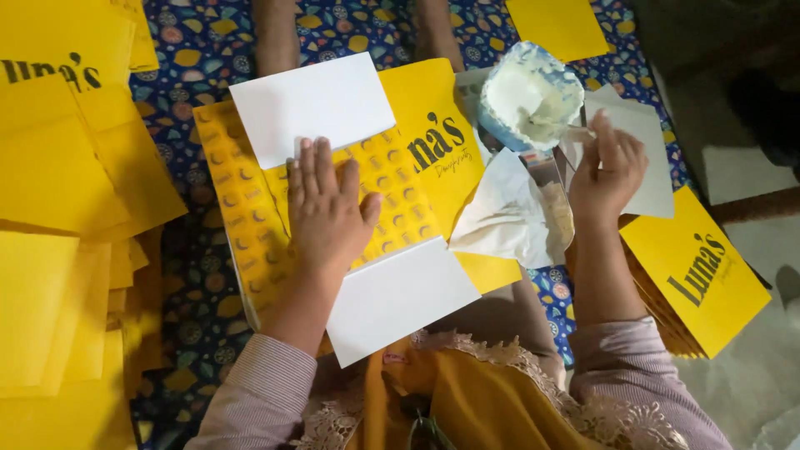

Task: The person assembles yellow printed paper envelopes at a table. They apply glue with a stick from a bowl onto the inner flaps of an envelope, fold and press the flaps closed, wipe excess glue with a tissue, and stack the finished envelope with others.

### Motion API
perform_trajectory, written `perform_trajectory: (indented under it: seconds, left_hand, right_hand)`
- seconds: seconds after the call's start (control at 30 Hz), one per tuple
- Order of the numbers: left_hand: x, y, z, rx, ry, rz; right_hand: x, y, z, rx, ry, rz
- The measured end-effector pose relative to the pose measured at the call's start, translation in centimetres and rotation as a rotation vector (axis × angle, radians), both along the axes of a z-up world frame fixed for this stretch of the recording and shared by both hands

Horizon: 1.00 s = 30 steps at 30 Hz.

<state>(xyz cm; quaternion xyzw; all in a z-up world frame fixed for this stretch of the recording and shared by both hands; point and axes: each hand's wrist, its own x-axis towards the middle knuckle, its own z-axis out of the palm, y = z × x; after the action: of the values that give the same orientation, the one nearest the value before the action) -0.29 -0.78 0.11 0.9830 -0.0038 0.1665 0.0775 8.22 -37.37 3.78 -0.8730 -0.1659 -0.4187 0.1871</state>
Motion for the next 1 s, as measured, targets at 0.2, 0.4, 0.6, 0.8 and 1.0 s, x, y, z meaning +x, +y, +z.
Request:
perform_trajectory:
  seconds: [0.2, 0.4, 0.6, 0.8, 1.0]
  left_hand:
    - [-1.2, -1.0, 2.0, 0.349, -0.097, 0.070]
    - [-1.9, -3.3, 0.7, 0.505, -0.151, 0.165]
    - [-3.2, -3.7, -2.5, -0.035, 0.085, -0.001]
    - [-3.6, -3.8, -1.3, 0.072, -0.074, 0.041]
    - [-3.3, -4.8, -3.1, 0.227, -0.355, 0.059]
  right_hand:
    - [-1.9, 9.0, 6.5, 0.022, -0.109, 0.078]
    - [5.2, 27.4, 5.5, -0.086, 0.143, 0.783]
    - [10.5, 33.4, 2.1, -0.519, 0.352, 0.558]
    - [4.1, 29.1, 10.0, -0.654, 0.424, 0.614]
    - [0.8, 27.8, 10.1, -0.636, 1.162, 0.857]
